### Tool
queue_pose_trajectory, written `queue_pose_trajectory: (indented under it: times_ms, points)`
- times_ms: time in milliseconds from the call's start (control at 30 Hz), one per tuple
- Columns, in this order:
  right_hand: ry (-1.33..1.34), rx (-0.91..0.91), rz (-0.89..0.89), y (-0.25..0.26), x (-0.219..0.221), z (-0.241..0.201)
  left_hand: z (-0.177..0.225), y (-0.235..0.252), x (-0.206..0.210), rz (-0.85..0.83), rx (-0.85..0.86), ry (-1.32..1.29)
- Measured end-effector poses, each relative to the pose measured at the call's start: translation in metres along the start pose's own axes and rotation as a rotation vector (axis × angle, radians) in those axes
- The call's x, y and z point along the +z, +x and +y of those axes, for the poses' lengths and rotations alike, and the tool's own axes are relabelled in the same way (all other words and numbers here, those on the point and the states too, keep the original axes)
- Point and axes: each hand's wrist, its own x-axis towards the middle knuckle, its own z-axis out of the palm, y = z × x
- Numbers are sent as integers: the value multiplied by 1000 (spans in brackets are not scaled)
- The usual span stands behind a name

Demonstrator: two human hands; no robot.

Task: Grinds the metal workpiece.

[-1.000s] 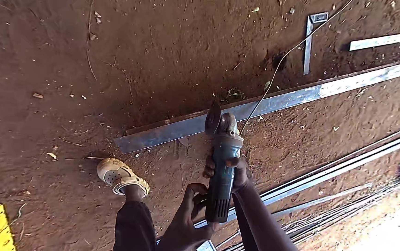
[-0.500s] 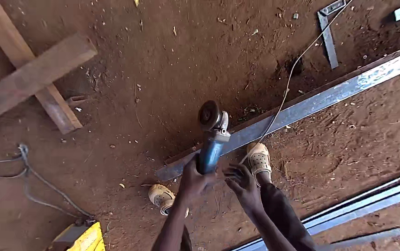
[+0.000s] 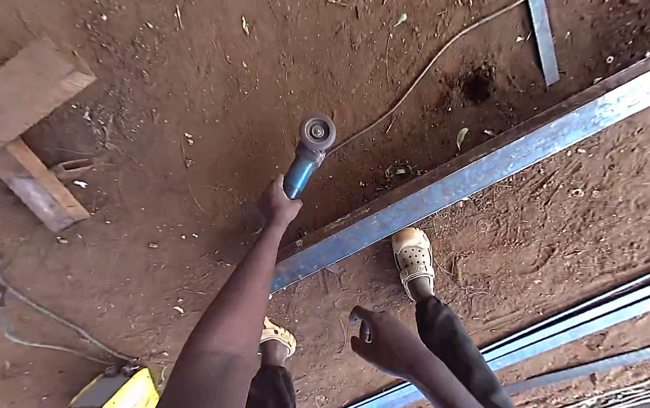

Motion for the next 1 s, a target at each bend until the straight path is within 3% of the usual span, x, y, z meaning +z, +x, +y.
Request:
queue_pose_trajectory:
  times_ms: [333,500,867,1000]
  points:
    - [-69,40,-82,3,-14,-5,-15,21,71,-62,177,91]
    - [-108,75,-61,2,-15,-11,-10,11,98,-104,75,92]
    - [-144,142,9,22,9,-3,2,-6,78,-252,-29,194]
    - [-157,142,80,20,6,1,5,-25,42,-160,4,167]
